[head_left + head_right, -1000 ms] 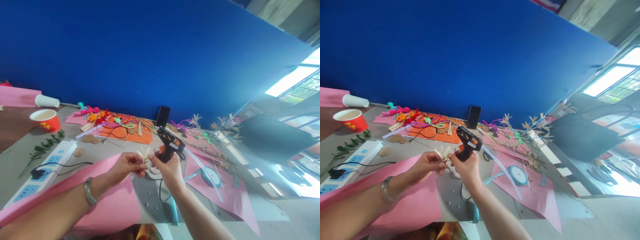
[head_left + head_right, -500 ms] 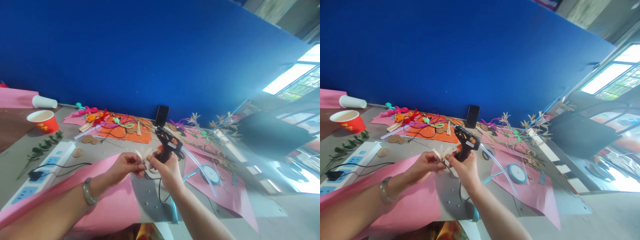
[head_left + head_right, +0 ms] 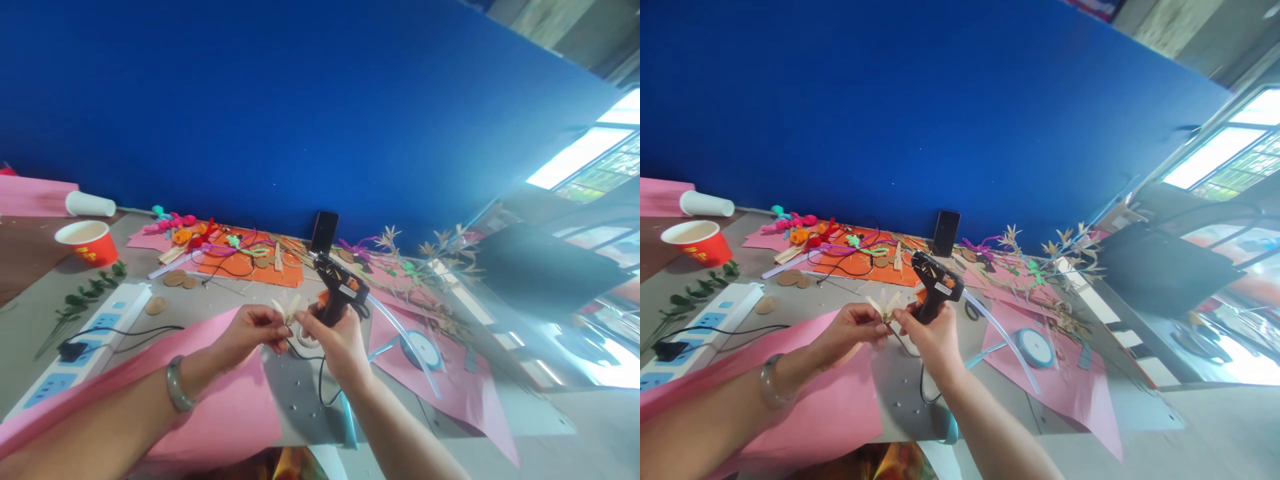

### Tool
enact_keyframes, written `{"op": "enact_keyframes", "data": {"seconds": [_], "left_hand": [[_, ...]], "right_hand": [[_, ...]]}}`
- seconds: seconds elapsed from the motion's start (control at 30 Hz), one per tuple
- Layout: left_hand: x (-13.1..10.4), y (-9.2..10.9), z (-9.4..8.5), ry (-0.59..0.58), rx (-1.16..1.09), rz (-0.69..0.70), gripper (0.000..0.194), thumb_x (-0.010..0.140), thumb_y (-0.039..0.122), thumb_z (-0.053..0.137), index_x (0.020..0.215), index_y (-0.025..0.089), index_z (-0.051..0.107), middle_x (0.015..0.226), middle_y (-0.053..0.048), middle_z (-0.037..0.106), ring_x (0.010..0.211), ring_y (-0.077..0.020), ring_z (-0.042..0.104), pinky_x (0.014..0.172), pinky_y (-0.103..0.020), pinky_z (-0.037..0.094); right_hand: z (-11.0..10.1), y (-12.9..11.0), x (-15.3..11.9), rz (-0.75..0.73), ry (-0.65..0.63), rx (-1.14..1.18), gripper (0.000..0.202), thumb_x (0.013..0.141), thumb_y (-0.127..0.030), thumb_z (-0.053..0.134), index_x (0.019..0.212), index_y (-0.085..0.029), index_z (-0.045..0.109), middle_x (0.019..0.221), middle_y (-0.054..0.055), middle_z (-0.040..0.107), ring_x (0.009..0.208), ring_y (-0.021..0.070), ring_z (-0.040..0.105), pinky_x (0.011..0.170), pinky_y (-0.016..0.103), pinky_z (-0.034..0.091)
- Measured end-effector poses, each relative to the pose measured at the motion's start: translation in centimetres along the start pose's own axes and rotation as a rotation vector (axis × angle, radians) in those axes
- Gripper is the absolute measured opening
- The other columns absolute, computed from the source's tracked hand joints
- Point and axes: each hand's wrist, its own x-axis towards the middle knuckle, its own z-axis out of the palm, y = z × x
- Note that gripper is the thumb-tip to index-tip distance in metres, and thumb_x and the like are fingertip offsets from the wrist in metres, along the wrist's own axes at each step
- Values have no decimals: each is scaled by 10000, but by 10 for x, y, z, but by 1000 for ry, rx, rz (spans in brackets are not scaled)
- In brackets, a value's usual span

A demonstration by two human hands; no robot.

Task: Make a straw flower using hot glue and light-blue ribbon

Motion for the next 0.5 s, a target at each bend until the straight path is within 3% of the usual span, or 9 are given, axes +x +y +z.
{"op": "enact_keyframes", "data": {"seconds": [0.5], "left_hand": [[0, -3, -3, -55, 32, 12, 248, 666, 291, 816, 737, 118, 654, 577, -20, 685, 510, -120, 637, 509, -200, 495]], "right_hand": [[5, 2, 0, -23, -3, 47, 218, 651, -215, 757, 673, -185, 542, 556, -59, 544, 427, 90, 513, 436, 213, 422]]}}
